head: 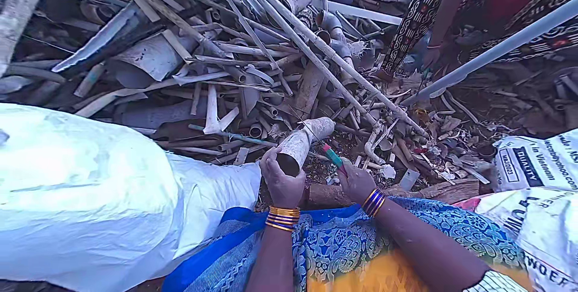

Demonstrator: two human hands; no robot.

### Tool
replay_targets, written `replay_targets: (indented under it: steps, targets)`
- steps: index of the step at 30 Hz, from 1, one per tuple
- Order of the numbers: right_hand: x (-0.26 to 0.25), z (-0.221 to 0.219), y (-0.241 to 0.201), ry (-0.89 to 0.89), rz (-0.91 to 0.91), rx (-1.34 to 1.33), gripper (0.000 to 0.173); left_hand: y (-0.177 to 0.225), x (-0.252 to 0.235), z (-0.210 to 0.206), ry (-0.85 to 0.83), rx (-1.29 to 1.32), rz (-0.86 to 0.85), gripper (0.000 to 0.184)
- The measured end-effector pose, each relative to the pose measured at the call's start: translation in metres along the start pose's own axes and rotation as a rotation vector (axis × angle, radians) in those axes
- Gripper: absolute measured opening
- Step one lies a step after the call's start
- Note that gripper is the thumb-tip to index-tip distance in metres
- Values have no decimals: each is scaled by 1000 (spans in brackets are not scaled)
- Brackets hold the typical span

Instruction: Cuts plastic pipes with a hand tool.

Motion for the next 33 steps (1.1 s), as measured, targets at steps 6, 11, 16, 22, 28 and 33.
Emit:
replay_targets:
  steps: [6, 11, 16, 22, 28, 33]
  targets:
    - [22, 20, -21, 435, 385, -133, 40, -1, 2, 1, 22, -23, -17, 78]
    - [0, 9, -7, 120, 42, -51, 45, 0, -2, 0, 15, -17, -40, 80]
    - [15, 10, -15, 322, 282, -122, 42, -2, 1, -2, 35, -6, -47, 82]
    - [15, 15, -15, 429, 290, -161, 41, 1, -1, -1, 49, 20, -61, 82]
    - [-4, -8, 1, -245, -140, 19, 52, 2, 0, 1, 35, 8, -14, 84]
    - [19, 13, -16, 407, 339, -190, 41, 2, -1, 1, 63, 29, -64, 82]
Point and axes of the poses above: each hand's wrist, its own x-axis away from the middle knuckle, its own z-axis out of the back of the hand, y = z × x, the point moved 6 cm from there along -x, towards the middle knuckle, and after that the axes turned 13 degrees about -z, right-handed, at the moved point
